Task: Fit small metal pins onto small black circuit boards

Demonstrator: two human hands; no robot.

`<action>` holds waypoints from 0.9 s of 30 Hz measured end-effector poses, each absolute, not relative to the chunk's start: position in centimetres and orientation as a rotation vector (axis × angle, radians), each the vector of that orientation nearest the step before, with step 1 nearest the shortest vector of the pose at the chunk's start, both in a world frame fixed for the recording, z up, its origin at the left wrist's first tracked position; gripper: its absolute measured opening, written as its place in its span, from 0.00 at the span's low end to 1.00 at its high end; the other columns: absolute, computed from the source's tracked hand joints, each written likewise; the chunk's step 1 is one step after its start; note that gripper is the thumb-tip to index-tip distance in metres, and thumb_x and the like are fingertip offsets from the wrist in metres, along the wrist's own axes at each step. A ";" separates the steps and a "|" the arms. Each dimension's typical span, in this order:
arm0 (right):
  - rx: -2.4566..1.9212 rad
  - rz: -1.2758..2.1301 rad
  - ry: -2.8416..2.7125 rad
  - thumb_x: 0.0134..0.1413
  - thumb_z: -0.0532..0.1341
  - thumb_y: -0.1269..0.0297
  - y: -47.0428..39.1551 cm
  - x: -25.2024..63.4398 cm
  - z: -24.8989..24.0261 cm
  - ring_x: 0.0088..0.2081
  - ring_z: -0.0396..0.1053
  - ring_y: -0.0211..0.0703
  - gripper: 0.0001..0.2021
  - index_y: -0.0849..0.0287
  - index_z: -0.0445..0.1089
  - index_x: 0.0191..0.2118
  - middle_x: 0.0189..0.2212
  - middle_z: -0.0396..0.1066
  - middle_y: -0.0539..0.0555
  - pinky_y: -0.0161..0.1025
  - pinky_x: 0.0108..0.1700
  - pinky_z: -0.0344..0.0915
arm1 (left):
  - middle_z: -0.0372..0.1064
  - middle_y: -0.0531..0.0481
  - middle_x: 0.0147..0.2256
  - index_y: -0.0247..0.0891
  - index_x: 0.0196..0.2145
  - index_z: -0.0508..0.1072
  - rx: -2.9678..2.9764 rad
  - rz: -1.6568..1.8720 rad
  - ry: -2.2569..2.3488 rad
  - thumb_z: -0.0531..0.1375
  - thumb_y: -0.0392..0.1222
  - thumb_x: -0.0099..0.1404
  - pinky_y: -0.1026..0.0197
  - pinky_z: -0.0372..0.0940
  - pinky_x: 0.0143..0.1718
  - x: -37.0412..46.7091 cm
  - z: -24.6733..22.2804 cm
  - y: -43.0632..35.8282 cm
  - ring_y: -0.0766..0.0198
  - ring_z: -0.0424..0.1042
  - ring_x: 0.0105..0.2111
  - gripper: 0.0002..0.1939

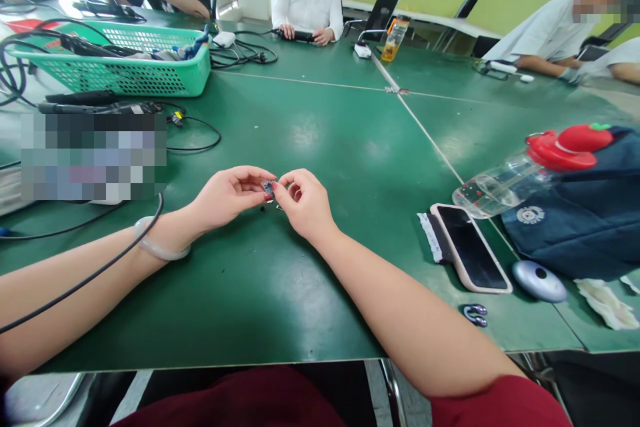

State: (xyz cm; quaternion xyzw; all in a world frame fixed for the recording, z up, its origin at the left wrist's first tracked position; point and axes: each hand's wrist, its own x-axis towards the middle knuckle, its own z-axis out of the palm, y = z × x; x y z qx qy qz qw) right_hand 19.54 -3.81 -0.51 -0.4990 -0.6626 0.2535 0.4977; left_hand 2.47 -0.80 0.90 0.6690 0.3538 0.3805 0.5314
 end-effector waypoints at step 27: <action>-1.172 0.581 -1.728 0.54 0.60 0.58 -3.7 19.7 -0.4 0.28 0.63 0.35 0.09 0.57 0.65 0.29 0.30 0.66 0.49 0.35 0.32 0.63 | 0.74 0.49 0.33 0.34 0.41 0.73 1.591 0.824 0.802 0.67 0.37 0.51 0.58 0.70 0.42 2.3 0.8 -0.7 0.64 0.74 0.34 0.19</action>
